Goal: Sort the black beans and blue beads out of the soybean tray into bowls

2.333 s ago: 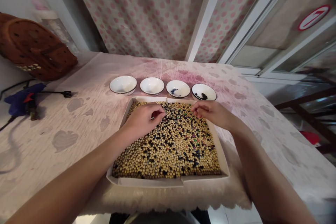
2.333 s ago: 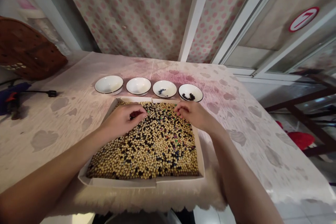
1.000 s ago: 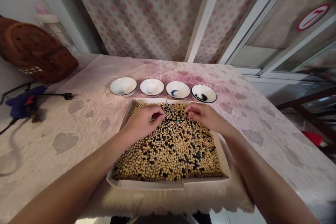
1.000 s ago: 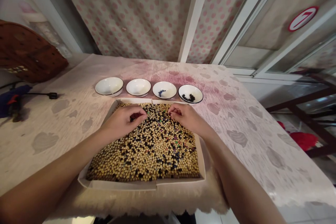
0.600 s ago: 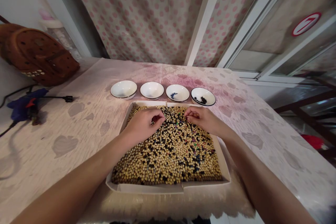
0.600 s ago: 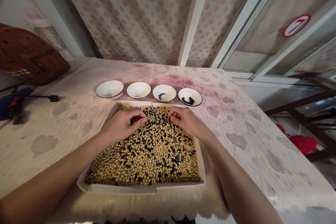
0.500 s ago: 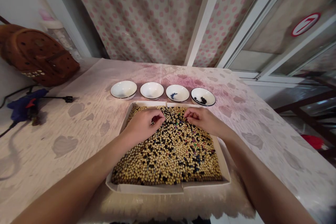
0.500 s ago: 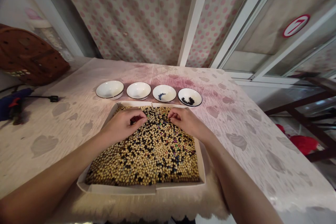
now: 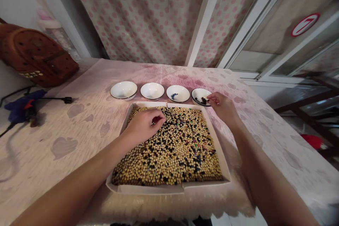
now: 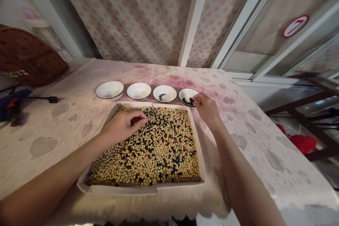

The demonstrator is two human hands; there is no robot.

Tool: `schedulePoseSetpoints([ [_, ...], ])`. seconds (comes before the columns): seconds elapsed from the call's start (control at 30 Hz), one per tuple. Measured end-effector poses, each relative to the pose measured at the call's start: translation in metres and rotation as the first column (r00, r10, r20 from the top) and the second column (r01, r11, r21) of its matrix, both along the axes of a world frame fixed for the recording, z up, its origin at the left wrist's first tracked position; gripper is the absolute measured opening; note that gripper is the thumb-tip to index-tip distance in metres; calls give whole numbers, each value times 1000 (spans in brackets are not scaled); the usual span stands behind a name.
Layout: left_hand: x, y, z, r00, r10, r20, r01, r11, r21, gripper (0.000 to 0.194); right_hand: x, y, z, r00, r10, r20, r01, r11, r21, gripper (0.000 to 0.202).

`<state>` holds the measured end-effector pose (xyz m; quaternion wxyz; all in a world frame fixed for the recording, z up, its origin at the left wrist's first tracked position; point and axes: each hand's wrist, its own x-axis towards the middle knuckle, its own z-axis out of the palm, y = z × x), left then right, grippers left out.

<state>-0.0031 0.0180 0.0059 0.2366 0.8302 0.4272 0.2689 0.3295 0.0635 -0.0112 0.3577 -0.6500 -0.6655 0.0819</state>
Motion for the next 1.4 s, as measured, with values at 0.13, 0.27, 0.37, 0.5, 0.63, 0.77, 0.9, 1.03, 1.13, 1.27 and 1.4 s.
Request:
schedulePoseSetpoints([
  [0.13, 0, 0, 1, 1000, 8, 1, -8, 1000, -13, 13, 6, 2, -1, 999, -32, 23, 32, 999, -4, 21],
  [0.27, 0, 0, 1, 1000, 12, 4, -12, 1000, -9, 13, 2, -2, 7, 999, -43, 7, 42, 997, 68, 25],
  [0.37, 0, 1, 1, 1000, 18, 2, -18, 1000, -3, 13, -4, -6, 12, 999, -26, -41, 30, 994, 106, 25],
  [0.5, 0, 2, 0, 1000, 14, -7, -14, 1000, 5, 14, -24, -18, 20, 993, 86, -80, -80, 994, 78, 24],
  [0.63, -1, 3, -2, 1000, 10, -10, -10, 1000, 4, 14, -52, -34, 27, 903, 429, -30, -430, 901, -63, 23],
  [0.77, -2, 4, -3, 1000, 9, -9, -8, 1000, 20, 15, -70, -44, 26, 784, 621, 11, -605, 768, -210, 27],
  [0.9, -1, 3, -3, 1000, 12, -13, -11, 1000, 10, 15, -72, -44, 17, 780, 614, 123, -579, 782, -232, 24],
  [1.03, -1, 3, -2, 1000, 12, -14, -12, 1000, -6, 13, -70, -41, 9, 786, 591, 180, -551, 802, -231, 19],
  [1.13, -1, 3, -3, 1000, 16, -12, -16, 1000, -7, 13, -74, -41, 9, 772, 606, 192, -562, 792, -238, 16],
  [1.27, -1, 3, -3, 1000, 22, -17, -22, 1000, 3, 12, -79, -45, 13, 772, 604, 199, -560, 794, -236, 16],
  [1.4, -1, 2, -1, 999, 22, -23, -22, 1000, 6, 13, -79, -45, 15, 775, 600, 197, -551, 795, -255, 12],
])
